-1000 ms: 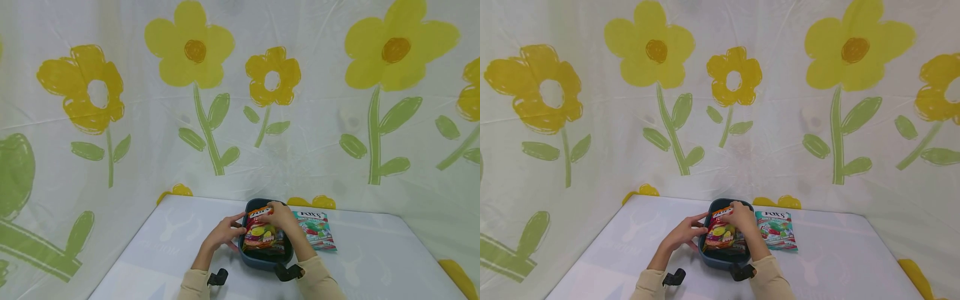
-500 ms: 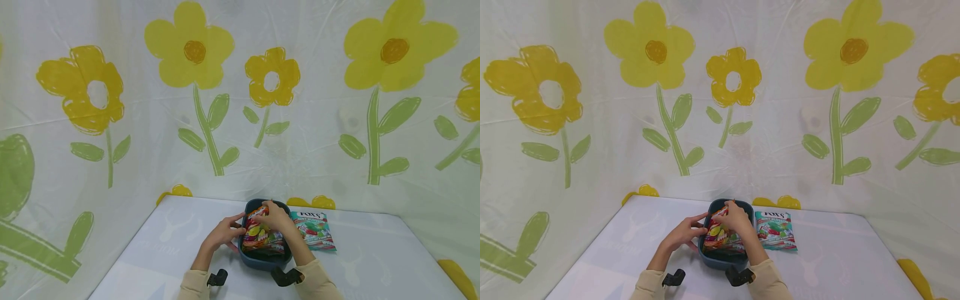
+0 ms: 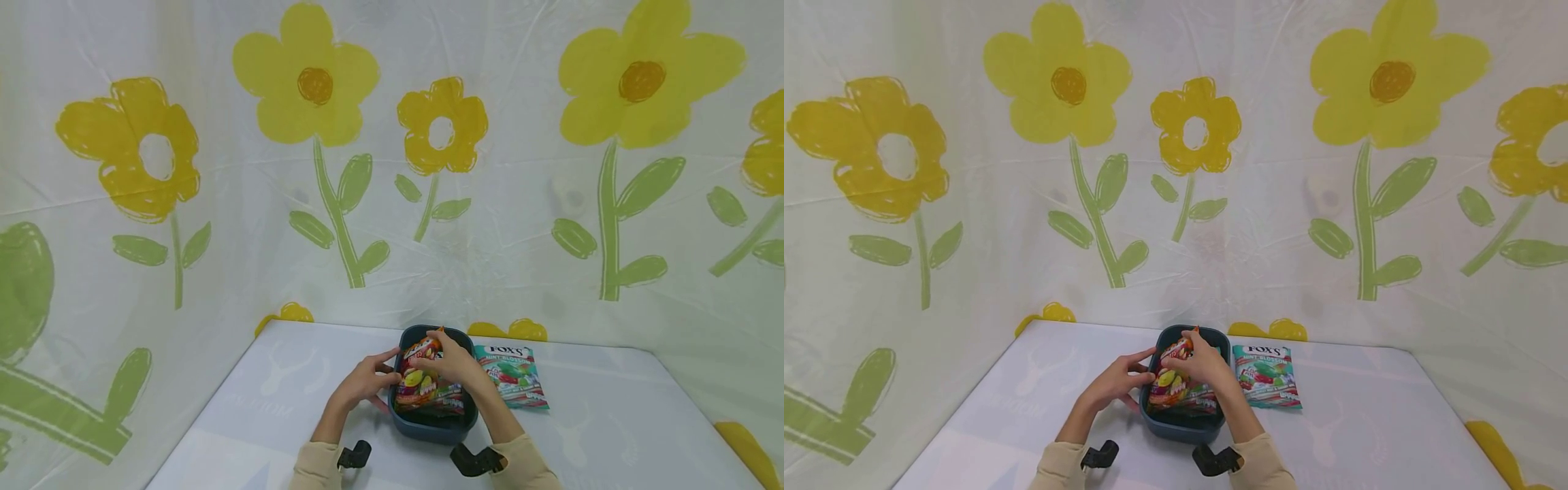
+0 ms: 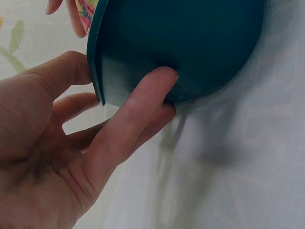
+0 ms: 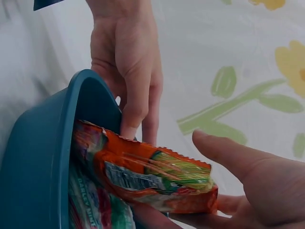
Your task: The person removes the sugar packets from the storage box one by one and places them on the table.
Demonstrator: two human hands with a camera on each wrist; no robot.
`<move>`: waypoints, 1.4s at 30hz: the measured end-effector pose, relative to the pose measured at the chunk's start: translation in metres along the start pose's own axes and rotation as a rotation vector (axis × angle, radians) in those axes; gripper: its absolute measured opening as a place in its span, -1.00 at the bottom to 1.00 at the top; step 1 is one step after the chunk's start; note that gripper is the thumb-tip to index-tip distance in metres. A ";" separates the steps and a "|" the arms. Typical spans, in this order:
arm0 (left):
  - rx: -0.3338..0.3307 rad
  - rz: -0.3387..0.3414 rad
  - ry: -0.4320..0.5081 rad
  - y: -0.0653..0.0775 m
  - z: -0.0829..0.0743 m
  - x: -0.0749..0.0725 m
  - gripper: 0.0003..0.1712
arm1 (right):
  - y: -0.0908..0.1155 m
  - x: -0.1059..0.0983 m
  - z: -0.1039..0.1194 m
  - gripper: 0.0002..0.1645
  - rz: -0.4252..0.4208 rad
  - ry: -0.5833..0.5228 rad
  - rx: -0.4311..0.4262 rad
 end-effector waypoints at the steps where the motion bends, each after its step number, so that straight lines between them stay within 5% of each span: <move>1: 0.000 -0.001 0.000 0.000 0.000 0.000 -0.27 | 0.001 0.000 -0.001 -0.05 0.006 0.001 0.001; 18: -0.017 -0.010 -0.005 -0.001 0.001 0.002 -0.26 | 0.001 0.003 -0.023 -0.09 -0.031 -0.343 -0.028; 35: -0.041 -0.023 -0.014 -0.002 0.004 0.000 -0.27 | 0.003 -0.001 -0.049 -0.18 0.079 -0.588 0.032; 42: -0.039 -0.021 -0.016 -0.003 0.005 0.000 -0.27 | 0.005 -0.005 -0.055 -0.14 0.094 -0.610 0.036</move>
Point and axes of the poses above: each hand's wrist, its own y-axis away from the middle knuckle, its own x-axis out of the palm, z = x × y, the point moved 6 cm from there along -y, towards the middle knuckle, and after that the axes turned 11 degrees about -z, right-handed, at the moved point
